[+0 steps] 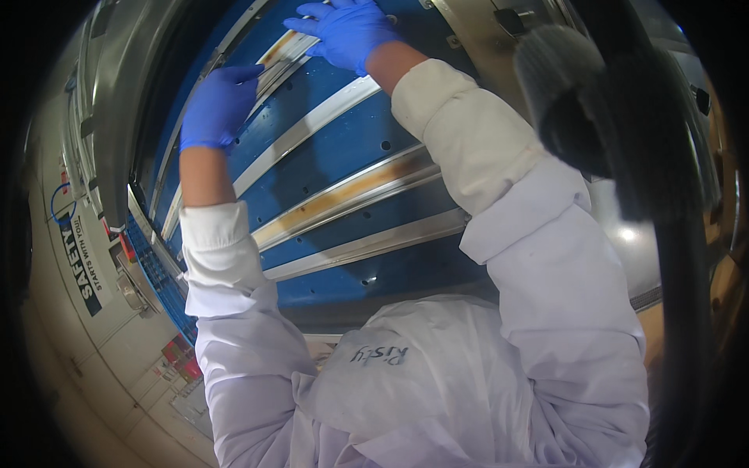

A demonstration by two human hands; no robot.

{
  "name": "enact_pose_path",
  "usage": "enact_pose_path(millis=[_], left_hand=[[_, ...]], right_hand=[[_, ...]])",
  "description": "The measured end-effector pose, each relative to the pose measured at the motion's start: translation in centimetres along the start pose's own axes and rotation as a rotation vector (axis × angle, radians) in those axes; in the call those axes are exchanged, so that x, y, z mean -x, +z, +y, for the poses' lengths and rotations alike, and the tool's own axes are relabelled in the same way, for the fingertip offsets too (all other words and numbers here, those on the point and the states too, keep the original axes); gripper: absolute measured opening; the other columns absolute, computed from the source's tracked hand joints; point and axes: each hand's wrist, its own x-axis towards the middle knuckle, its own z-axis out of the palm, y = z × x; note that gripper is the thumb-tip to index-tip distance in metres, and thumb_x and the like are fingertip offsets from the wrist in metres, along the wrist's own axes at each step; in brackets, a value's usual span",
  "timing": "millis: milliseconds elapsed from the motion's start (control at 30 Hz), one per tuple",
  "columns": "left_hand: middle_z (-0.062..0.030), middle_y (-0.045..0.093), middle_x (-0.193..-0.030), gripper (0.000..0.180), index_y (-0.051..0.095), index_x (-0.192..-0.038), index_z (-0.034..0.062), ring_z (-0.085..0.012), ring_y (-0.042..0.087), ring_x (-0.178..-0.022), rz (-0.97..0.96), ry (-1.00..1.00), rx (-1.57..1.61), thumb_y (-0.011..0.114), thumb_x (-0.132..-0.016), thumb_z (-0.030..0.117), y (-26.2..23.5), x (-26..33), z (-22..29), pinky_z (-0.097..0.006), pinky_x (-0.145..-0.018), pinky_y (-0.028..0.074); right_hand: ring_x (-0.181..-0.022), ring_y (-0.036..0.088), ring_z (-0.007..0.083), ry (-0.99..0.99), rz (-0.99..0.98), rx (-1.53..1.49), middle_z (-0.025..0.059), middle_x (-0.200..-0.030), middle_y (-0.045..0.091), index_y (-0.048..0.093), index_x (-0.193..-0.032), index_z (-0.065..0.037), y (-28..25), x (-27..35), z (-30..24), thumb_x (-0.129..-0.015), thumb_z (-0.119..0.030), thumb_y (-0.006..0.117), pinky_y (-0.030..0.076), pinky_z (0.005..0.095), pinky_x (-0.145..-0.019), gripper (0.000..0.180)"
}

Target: The person places long metal strips onto a blue curved fixture, aligns them, and secures them using a handheld tool. The person repeatedly positions and fastens the strips in a systematic manner.

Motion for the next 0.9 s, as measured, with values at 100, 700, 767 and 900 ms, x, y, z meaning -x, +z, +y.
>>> enact_pose_path(millis=[100,700,767,900], left_hand=[[-0.0155,0.071,-0.103,0.028,0.073,-0.113,0.0217,-0.0343,0.069,-0.093,-0.011,-0.018,0.088,0.061,-0.089,0.026,-1.8,0.2,0.7,-0.039,-0.086,0.053],[-0.0175,0.072,-0.088,0.027,0.077,-0.103,0.0096,-0.0268,0.071,-0.076,0.228,0.007,0.102,0.070,-0.087,0.031,-0.9,2.3,2.6,-0.034,-0.075,0.054],[-0.0172,0.073,-0.087,0.027,0.077,-0.102,0.0101,-0.0273,0.071,-0.076,0.224,0.011,0.118,0.070,-0.087,0.032,-1.3,2.6,2.9,-0.035,-0.075,0.055],[-0.0166,0.072,-0.086,0.026,0.078,-0.100,0.0115,-0.0305,0.071,-0.077,0.204,-0.013,0.097,0.069,-0.086,0.032,-0.9,2.4,2.9,-0.037,-0.075,0.055]], right_hand=[[-0.138,0.037,0.0316,0.012,0.011,0.008,0.0029,-0.143,0.049,0.048,-0.142,-0.024,0.5,0.0,0.1,-0.090,-0.038,0.059,0.019,0.0508,-0.118,0.055],[-0.139,0.037,0.0302,0.031,0.015,-0.089,0.0047,-0.142,0.051,0.053,-0.139,-0.024,0.2,-0.1,0.2,-0.092,-0.037,0.056,0.016,0.0513,-0.118,0.049],[-0.139,0.037,0.0302,0.036,0.006,-0.101,0.0046,-0.142,0.051,0.052,-0.139,-0.024,0.1,-0.1,0.1,-0.092,-0.037,0.055,0.016,0.0514,-0.118,0.049],[-0.138,0.038,0.0301,0.033,0.034,-0.087,0.0045,-0.141,0.051,0.053,-0.139,-0.024,0.6,0.1,-0.3,-0.094,-0.037,0.052,0.017,0.0524,-0.118,0.047]])
